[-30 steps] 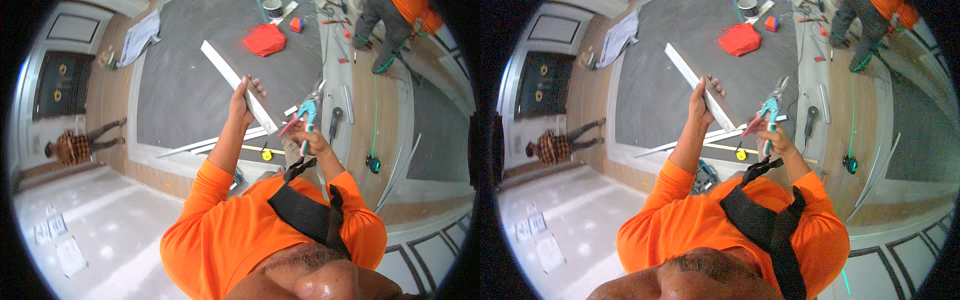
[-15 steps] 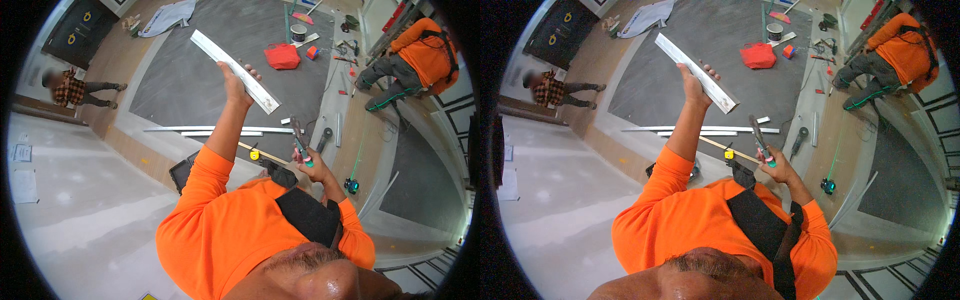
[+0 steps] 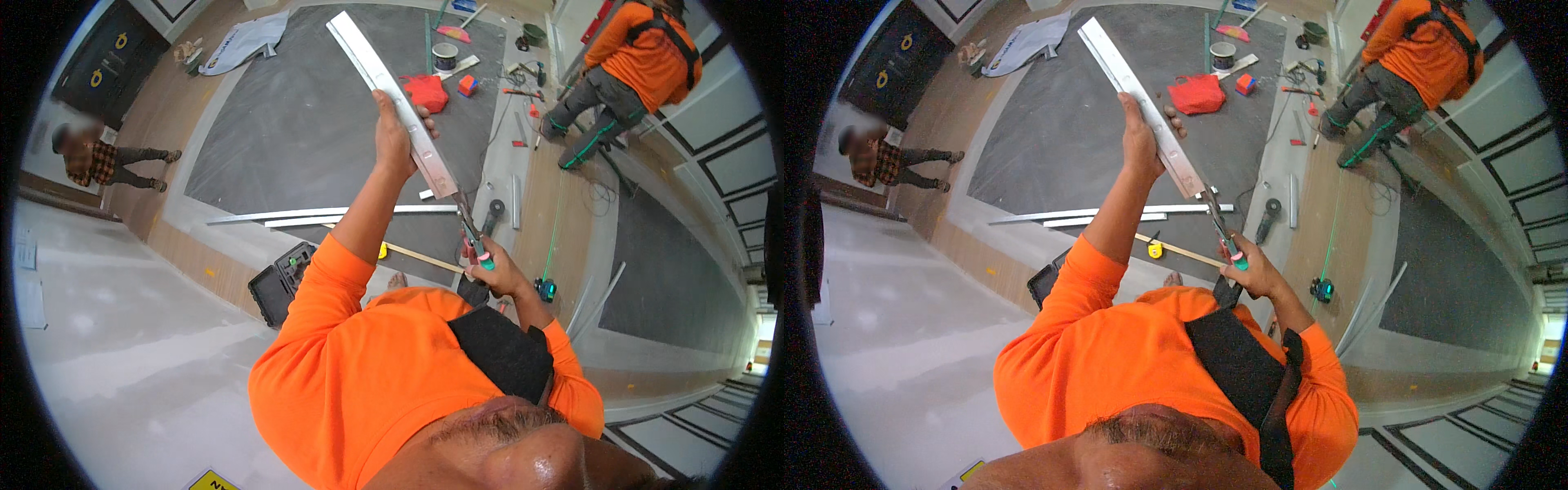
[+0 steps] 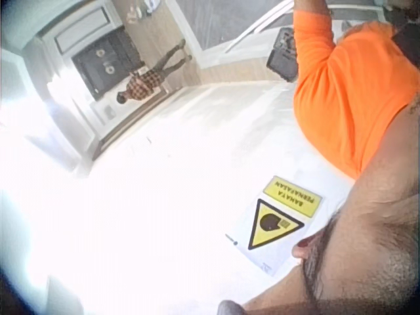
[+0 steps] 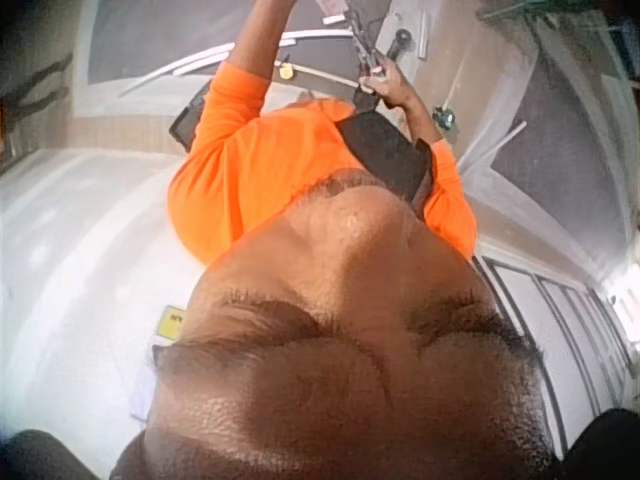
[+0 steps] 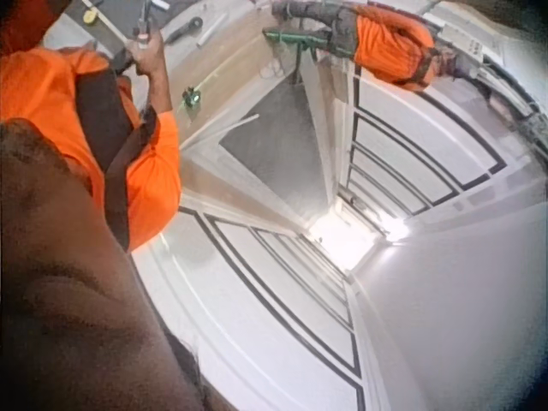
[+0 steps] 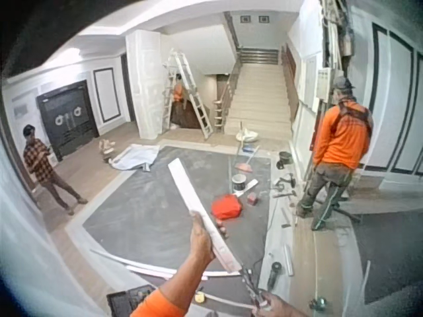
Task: The person uses an angle grinder to cut a white metal profile and then uses tin snips to trim and shape the edges of the cut piece. They handle the metal profile and tools with both hands, occasionally inspecting the cut edges.
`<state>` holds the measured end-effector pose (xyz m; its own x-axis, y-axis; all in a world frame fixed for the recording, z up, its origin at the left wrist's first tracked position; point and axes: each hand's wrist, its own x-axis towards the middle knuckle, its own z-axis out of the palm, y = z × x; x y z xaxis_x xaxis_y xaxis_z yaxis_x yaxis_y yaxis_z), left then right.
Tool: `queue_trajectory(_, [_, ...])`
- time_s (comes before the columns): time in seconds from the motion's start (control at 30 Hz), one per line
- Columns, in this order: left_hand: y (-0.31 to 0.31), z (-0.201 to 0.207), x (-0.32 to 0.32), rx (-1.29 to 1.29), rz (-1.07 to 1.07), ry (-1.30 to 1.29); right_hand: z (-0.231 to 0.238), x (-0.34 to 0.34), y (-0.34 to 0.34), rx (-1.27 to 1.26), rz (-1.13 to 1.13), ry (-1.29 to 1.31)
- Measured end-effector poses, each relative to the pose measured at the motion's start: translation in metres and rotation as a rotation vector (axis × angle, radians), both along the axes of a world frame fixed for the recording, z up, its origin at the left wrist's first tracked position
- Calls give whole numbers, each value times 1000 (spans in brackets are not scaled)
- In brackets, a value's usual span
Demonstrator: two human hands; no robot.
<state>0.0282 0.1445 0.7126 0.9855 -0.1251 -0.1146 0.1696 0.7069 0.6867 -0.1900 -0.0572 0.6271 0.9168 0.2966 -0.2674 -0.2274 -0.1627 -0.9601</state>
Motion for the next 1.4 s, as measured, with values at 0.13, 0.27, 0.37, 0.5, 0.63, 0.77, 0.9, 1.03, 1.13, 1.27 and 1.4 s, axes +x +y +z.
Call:
queue_trajectory(0.13, [-1, 14, -6, 45, -31, -41, 32, -13, 9, -92, -52, -28])
queue_trajectory(0.27, [0, 17, -10, 61, -77, -56, 38, -24, 15, -79, -83, -56])
queue_trajectory(0.37, [-1, 21, -9, 62, -83, -56, 41, -26, 19, -53, -177, -55])
queue_trajectory(0.5, [-4, 30, -10, 52, -68, -72, 38, -23, 15, -101, -93, -96])
queue_trajectory(0.63, [-11, 43, -16, 49, -64, -183, 41, -22, 7, -115, -34, -154])
queue_trajectory(0.77, [-33, 81, 5, 99, -54, -262, 41, 6, -28, -212, -20, -236])
queue_trajectory(0.9, [-56, 103, 15, 41, -78, -203, 86, 9, -47, -44, -57, -146])
queue_trajectory(1.03, [-81, 114, 6, 119, 25, -191, 92, 2, -64, 159, -44, -73])
queue_trajectory(1.13, [-76, 110, 0, 72, -149, -256, 87, -6, -59, 237, -90, -45])
queue_trajectory(1.27, [-83, 109, -2, 40, -59, -205, 76, -7, -57, 245, -68, -46])
queue_trajectory(1.4, [-80, 99, -1, 57, -67, -193, 84, -16, -44, 227, -83, -30])
